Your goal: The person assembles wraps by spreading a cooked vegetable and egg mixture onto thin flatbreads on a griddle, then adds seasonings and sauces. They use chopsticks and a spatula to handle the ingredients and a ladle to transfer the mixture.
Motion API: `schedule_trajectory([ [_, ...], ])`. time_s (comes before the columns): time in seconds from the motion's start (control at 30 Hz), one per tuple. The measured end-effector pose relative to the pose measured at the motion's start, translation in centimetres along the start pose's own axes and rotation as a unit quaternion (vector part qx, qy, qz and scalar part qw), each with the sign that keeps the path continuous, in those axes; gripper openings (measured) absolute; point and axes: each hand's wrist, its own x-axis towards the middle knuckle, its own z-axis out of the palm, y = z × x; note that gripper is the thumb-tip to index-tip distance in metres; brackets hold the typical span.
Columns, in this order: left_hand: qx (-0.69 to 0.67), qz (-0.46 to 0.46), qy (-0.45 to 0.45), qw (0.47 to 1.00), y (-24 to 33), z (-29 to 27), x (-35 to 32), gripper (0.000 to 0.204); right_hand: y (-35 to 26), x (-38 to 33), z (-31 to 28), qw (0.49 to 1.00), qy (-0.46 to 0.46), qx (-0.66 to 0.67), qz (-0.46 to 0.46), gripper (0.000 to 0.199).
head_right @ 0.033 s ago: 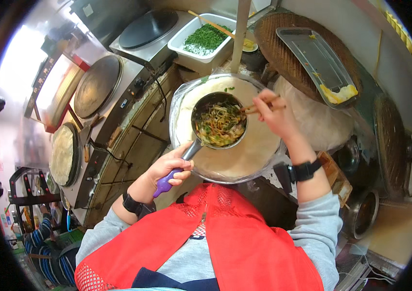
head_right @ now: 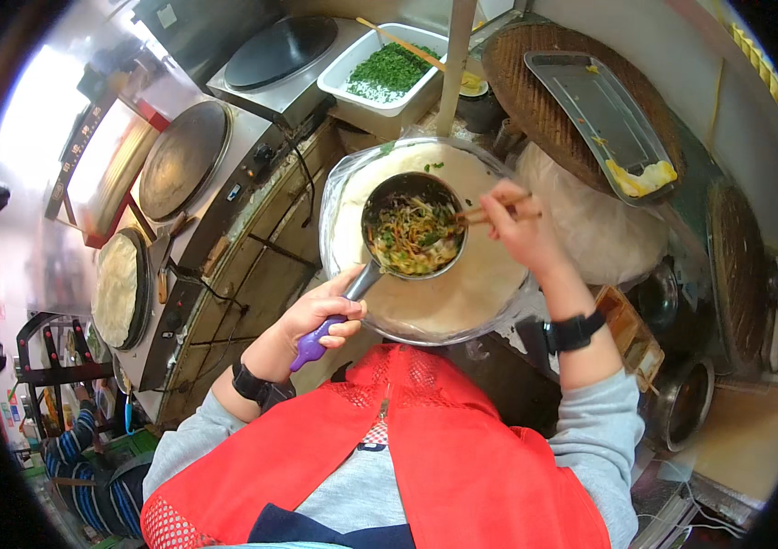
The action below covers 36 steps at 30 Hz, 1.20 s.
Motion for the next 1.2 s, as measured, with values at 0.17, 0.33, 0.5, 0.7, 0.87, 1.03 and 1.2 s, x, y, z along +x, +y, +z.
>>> schedule_trajectory([
  [0.17,-0.005,0.017,-0.015,1.0,-0.8,-0.3,1.0,0.078,5.5,-5.0,1.3,0.984,0.082,0.127,0.09,0.015],
  [0.33,-0.02,0.041,0.006,0.999,-1.4,0.7,2.1,0.077,7.1,-6.5,5.2,0.867,0.254,0.374,0.21,0.017],
  [0.5,-0.045,0.027,-0.036,0.998,-0.8,1.8,1.7,0.073,4.1,-6.6,6.4,0.867,0.34,0.353,0.09,0.014],
  [0.7,-0.019,-0.003,-0.005,1.0,-0.6,2.3,1.1,0.07,0.6,-5.6,7.1,0.991,0.103,0.085,0.002,0.012],
  [0.87,-0.037,0.004,-0.037,0.999,-0.3,2.4,0.0,0.072,-0.4,-4.7,7.2,0.988,0.116,0.062,-0.081,0.016],
  [1.03,-0.055,-0.005,-0.057,0.997,-0.4,2.3,-0.4,0.074,-2.0,-4.4,5.1,0.988,0.148,0.051,-0.01,0.016],
  [1.2,-0.068,-0.012,-0.044,0.997,-0.9,1.5,-0.9,0.074,-2.1,-4.6,4.9,0.999,0.02,0.039,0.028,0.016],
])
